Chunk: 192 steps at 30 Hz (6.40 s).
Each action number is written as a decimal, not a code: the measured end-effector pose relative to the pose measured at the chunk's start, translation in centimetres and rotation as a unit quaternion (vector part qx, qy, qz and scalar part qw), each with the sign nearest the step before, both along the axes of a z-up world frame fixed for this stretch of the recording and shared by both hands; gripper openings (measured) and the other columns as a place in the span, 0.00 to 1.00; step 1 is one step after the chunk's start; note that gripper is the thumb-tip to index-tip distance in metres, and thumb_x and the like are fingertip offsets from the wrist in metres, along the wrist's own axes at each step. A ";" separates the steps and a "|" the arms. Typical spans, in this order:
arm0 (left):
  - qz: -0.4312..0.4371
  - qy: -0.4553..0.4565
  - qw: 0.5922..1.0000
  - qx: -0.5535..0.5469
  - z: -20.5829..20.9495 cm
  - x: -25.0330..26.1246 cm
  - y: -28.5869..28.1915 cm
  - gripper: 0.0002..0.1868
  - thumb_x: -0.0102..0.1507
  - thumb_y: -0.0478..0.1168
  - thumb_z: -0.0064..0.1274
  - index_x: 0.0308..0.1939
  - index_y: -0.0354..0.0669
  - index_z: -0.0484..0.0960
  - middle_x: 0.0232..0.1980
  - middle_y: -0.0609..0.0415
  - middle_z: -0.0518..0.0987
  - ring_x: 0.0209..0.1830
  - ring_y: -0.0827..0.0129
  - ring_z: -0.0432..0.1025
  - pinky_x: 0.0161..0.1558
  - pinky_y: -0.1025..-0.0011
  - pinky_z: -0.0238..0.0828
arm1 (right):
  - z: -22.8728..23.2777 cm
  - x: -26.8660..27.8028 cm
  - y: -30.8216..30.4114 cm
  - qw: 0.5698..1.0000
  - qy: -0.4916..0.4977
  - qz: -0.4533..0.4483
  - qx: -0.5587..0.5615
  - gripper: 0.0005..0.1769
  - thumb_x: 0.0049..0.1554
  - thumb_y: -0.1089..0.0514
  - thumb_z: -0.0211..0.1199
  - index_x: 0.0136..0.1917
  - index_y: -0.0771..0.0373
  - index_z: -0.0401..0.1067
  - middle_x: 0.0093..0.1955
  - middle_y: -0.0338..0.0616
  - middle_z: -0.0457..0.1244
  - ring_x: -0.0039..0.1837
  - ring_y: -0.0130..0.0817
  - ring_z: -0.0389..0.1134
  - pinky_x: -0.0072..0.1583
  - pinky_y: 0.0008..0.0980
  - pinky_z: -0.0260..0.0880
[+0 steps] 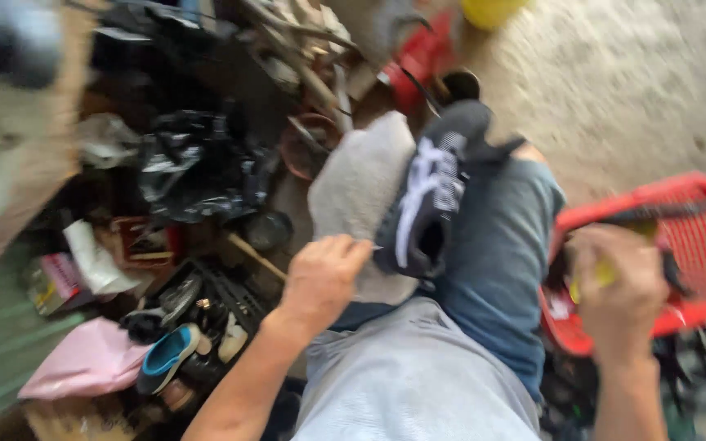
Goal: A person is manually sewing the sole of a black sneaker using a needle and thread in a workshop.
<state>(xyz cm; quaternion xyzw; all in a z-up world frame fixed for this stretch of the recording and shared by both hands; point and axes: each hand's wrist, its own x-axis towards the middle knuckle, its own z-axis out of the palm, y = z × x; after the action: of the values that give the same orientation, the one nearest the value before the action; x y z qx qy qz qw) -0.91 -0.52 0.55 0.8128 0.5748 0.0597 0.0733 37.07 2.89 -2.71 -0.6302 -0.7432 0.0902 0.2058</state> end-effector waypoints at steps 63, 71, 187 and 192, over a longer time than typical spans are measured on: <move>0.075 0.022 0.946 -0.314 -5.2 -0.3 1.8 0.16 0.67 0.65 0.42 0.39 0.64 0.68 0.37 0.69 0.77 0.39 0.67 0.75 0.38 0.58 0.71 | -4.6 -14.8 1.0 0.956 0.017 0.172 -0.236 0.08 0.46 0.66 0.52 0.39 0.57 0.68 0.43 0.43 0.64 0.46 0.55 0.66 0.39 0.57 0.61; 0.163 0.121 0.946 -0.253 -7.8 -0.7 0.1 0.35 0.59 0.83 0.37 0.36 0.59 0.74 0.34 0.53 0.83 0.36 0.43 0.79 0.39 0.42 0.71 | -5.9 -14.6 2.3 0.965 0.098 0.171 -0.173 0.04 0.44 0.60 0.58 0.34 0.55 0.73 0.37 0.40 0.69 0.42 0.50 0.69 0.38 0.50 0.64; 0.431 0.023 0.876 -0.217 -5.7 -14.3 -12.9 0.23 0.68 0.47 0.46 0.67 0.50 0.74 0.63 0.44 0.75 0.60 0.44 0.72 0.53 0.46 0.71 | -0.1 -3.8 1.0 0.982 -0.152 0.109 -0.006 0.21 0.74 0.50 0.62 0.40 0.58 0.62 0.37 0.41 0.61 0.40 0.39 0.64 0.36 0.40 0.55; 0.226 -0.264 0.938 -0.011 0.5 -1.7 -3.7 0.19 0.67 0.38 0.56 0.62 0.38 0.79 0.62 0.43 0.79 0.63 0.57 0.73 0.66 0.62 0.73 | 1.6 -5.2 1.0 0.998 -0.004 0.069 0.000 0.26 0.73 0.59 0.65 0.37 0.65 0.58 0.39 0.49 0.58 0.46 0.51 0.60 0.48 0.48 0.59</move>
<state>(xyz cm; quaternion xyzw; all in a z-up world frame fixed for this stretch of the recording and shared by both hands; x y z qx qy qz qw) -2.60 -4.25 1.06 0.6159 0.7036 0.2809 0.2163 31.86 3.85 -1.15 -0.5779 -0.7857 0.1014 0.1958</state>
